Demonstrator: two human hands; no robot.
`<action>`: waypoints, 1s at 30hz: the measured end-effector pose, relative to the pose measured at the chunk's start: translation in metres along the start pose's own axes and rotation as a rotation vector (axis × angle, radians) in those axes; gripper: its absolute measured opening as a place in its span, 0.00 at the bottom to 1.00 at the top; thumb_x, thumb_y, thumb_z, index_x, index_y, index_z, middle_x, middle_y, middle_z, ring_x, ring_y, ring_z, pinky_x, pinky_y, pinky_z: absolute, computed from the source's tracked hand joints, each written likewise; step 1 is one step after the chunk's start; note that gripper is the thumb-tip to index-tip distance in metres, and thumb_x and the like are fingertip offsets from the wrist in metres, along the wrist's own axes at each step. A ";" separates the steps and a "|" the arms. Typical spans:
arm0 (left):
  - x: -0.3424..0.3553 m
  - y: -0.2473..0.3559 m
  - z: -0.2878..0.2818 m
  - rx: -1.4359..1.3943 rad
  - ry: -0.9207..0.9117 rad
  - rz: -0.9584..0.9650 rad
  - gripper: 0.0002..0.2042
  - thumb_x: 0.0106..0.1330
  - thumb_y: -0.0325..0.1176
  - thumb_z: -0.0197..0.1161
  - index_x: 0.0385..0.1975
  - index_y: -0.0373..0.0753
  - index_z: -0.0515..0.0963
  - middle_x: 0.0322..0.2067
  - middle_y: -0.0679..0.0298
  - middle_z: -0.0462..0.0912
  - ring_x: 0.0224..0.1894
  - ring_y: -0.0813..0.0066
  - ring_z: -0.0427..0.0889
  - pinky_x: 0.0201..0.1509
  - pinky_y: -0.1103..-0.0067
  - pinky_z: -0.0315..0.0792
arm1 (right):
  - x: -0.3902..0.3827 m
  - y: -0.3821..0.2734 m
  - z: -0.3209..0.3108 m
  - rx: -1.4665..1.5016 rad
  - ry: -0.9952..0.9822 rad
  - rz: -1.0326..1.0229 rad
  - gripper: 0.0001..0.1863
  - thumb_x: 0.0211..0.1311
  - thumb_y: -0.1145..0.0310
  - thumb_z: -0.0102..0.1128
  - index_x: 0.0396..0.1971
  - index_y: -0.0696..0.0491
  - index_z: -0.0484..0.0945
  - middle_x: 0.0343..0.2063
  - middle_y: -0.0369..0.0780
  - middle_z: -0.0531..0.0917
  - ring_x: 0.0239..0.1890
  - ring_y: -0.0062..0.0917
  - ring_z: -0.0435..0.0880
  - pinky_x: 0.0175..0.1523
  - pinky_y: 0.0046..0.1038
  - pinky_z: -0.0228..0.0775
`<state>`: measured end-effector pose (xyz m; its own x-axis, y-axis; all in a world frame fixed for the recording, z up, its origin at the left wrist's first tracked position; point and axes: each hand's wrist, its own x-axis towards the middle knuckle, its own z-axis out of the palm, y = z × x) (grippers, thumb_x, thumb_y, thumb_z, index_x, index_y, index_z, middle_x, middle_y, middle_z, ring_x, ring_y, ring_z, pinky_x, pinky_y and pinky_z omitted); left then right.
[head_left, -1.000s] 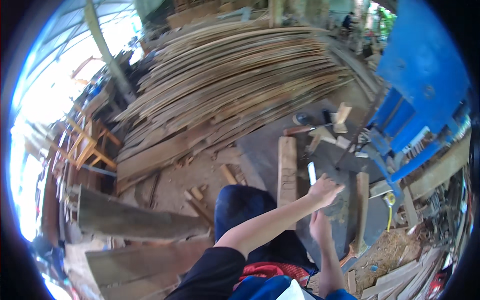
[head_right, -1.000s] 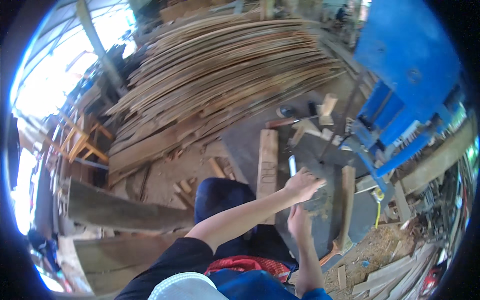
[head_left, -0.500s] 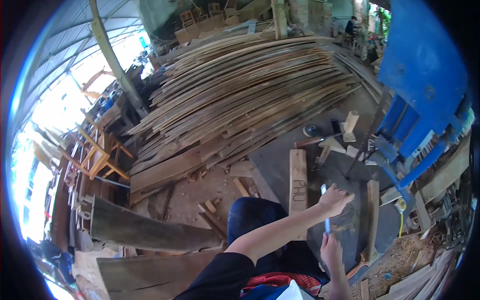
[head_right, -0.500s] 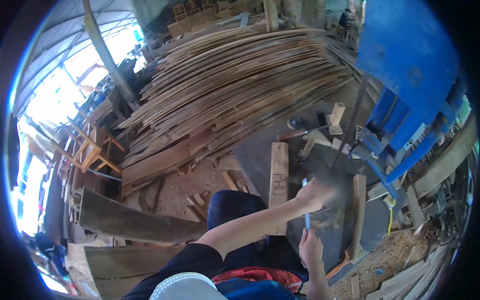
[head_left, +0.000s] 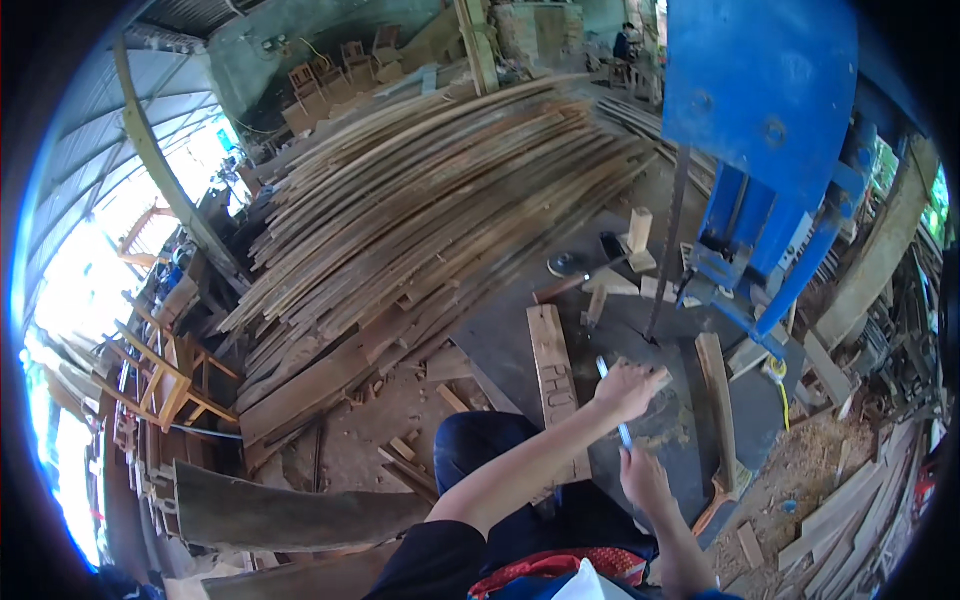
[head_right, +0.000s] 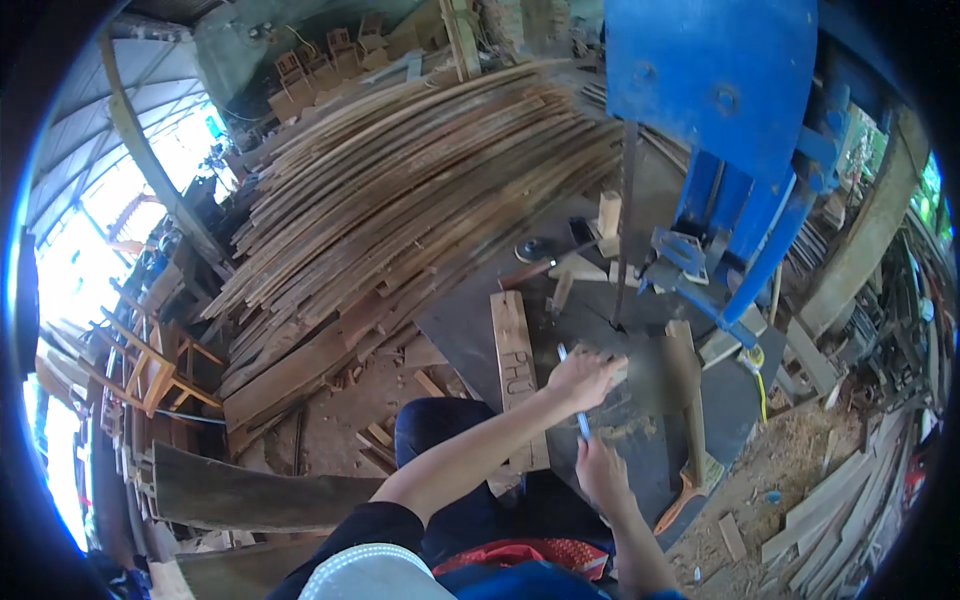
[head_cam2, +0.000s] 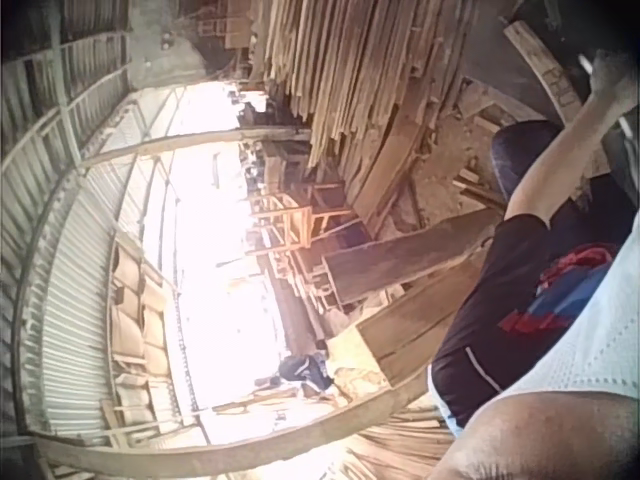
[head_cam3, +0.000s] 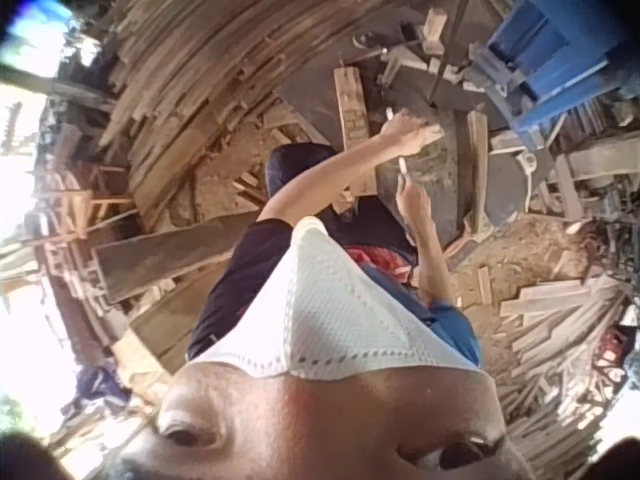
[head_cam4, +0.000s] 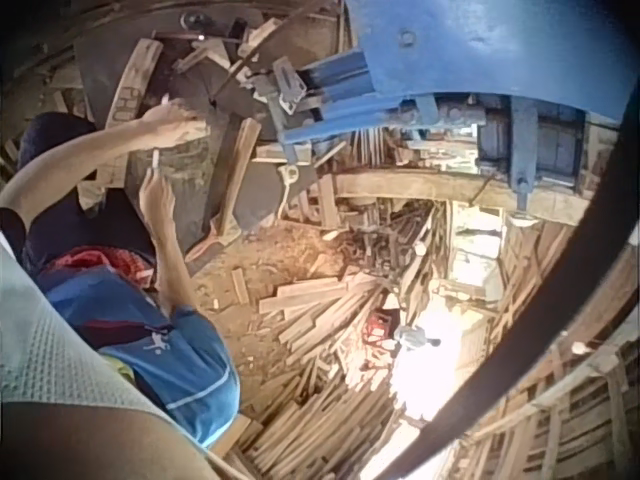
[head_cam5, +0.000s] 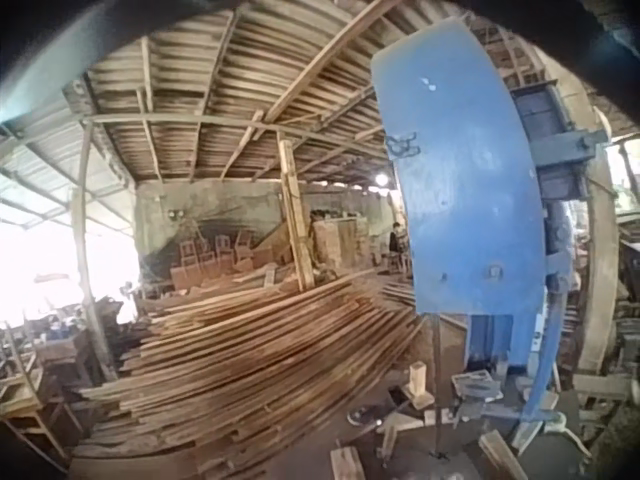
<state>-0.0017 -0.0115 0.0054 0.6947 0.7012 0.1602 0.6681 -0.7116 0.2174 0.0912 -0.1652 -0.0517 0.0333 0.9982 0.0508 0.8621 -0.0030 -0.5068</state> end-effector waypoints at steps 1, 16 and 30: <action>0.000 -0.002 0.001 -0.005 -0.051 -0.022 0.21 0.63 0.37 0.62 0.57 0.48 0.73 0.46 0.59 0.83 0.49 0.62 0.83 0.55 0.68 0.70 | -0.001 -0.004 0.004 -0.025 -0.012 0.032 0.14 0.73 0.58 0.48 0.36 0.53 0.75 0.22 0.53 0.82 0.28 0.52 0.84 0.35 0.52 0.76; 0.000 0.000 0.004 -0.024 -0.072 -0.033 0.21 0.67 0.35 0.58 0.60 0.46 0.70 0.47 0.56 0.81 0.48 0.57 0.83 0.44 0.65 0.80 | -0.023 -0.008 -0.001 -0.074 -0.077 0.143 0.16 0.73 0.56 0.47 0.37 0.53 0.76 0.25 0.56 0.83 0.31 0.55 0.84 0.39 0.53 0.77; 0.007 -0.007 0.009 -0.142 -0.062 -0.017 0.21 0.67 0.35 0.58 0.60 0.46 0.68 0.51 0.53 0.78 0.45 0.50 0.84 0.45 0.60 0.80 | -0.023 -0.005 0.000 -0.016 -0.103 0.185 0.16 0.74 0.56 0.46 0.39 0.55 0.74 0.28 0.56 0.83 0.33 0.55 0.84 0.40 0.54 0.76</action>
<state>0.0010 -0.0019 -0.0035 0.7014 0.7062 0.0965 0.6389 -0.6829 0.3544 0.0863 -0.1878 -0.0501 0.1405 0.9814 -0.1310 0.8539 -0.1871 -0.4856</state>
